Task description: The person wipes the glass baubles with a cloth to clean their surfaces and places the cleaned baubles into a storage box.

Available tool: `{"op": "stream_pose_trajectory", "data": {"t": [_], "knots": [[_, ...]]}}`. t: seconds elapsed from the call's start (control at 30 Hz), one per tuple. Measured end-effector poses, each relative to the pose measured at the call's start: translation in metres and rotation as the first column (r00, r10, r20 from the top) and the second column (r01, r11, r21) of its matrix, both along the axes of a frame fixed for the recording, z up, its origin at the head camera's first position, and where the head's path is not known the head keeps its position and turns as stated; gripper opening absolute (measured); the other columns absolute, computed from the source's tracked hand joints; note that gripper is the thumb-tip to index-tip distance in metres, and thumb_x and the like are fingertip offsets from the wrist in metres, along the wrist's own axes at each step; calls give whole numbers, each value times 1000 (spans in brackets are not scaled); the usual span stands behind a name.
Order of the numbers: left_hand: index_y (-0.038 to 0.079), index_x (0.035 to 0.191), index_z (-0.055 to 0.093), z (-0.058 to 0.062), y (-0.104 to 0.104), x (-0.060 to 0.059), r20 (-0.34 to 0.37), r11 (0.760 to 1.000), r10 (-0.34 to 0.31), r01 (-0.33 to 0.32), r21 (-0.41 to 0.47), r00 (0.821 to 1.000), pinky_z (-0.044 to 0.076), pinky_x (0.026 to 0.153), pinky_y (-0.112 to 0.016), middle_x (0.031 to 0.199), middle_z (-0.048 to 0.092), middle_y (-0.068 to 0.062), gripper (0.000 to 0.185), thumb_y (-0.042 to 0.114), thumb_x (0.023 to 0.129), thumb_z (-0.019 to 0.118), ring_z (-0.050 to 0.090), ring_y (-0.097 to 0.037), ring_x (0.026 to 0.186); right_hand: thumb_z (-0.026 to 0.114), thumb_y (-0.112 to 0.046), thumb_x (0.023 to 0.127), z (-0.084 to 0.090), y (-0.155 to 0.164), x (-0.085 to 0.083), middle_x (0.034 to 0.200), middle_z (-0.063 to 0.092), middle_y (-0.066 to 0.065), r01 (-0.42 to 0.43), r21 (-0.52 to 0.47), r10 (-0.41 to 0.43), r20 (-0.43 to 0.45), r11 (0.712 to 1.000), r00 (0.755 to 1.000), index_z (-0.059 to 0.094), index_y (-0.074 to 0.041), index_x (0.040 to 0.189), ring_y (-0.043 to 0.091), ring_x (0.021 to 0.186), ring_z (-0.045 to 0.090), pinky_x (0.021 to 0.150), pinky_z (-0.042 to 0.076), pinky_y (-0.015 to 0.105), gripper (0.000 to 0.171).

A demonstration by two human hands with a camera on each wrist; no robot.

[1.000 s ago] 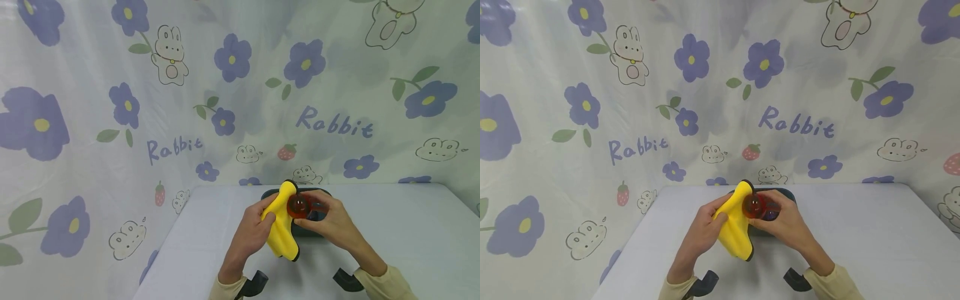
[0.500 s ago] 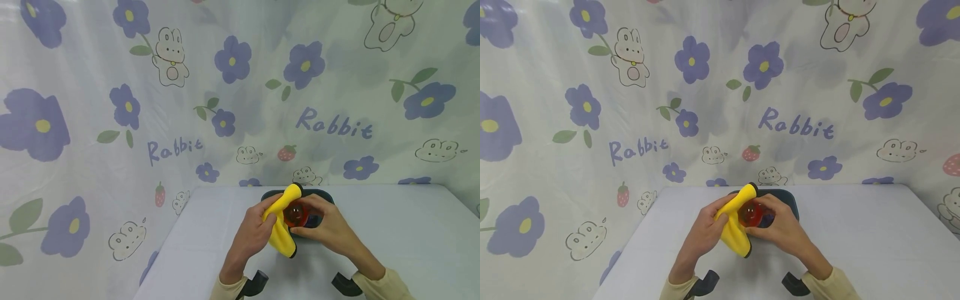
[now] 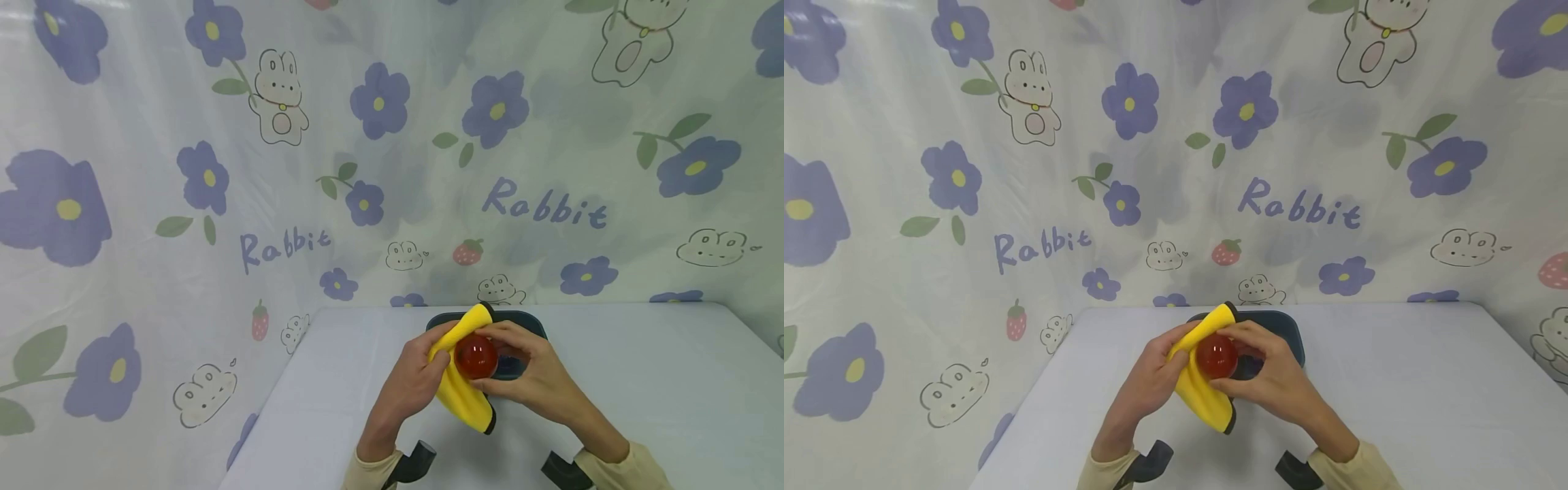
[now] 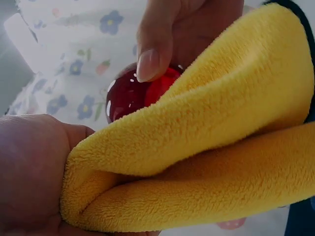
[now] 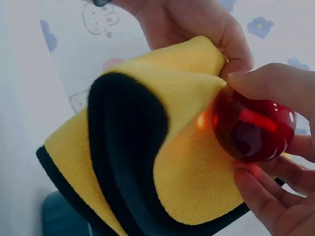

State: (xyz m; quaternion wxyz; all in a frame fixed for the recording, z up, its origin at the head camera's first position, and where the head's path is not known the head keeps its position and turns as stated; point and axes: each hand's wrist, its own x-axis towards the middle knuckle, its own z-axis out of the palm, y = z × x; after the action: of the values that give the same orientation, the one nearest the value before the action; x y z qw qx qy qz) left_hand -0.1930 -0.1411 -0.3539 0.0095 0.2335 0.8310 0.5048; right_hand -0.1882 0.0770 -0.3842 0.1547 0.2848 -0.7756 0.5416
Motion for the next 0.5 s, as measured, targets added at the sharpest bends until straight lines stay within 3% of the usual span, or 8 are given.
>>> {"op": "stream_pose_trajectory", "data": {"t": [0.3, 0.5], "knots": [[12, 150, 51, -1, 2, 1, 43, 999, -38, 38, 10, 998, 55, 74, -22, 107, 65, -10, 49, 14, 101, 46, 61, -9, 76, 87, -2, 78, 1, 1, -2, 128, 64, 7, -3, -100, 1, -20, 995, 1000, 65, -12, 134, 9, 104, 66, 92, 57, 18, 61], [12, 148, 53, -1, 4, 1, 49, 999, -42, 42, 10, 998, 55, 73, -20, 104, 65, -9, 48, 16, 101, 47, 61, -9, 75, 87, -2, 77, 1, 1, -4, 128, 64, 6, 40, -111, -42, -14, 993, 999, 65, -11, 132, 9, 103, 65, 93, 56, 18, 61]]}}
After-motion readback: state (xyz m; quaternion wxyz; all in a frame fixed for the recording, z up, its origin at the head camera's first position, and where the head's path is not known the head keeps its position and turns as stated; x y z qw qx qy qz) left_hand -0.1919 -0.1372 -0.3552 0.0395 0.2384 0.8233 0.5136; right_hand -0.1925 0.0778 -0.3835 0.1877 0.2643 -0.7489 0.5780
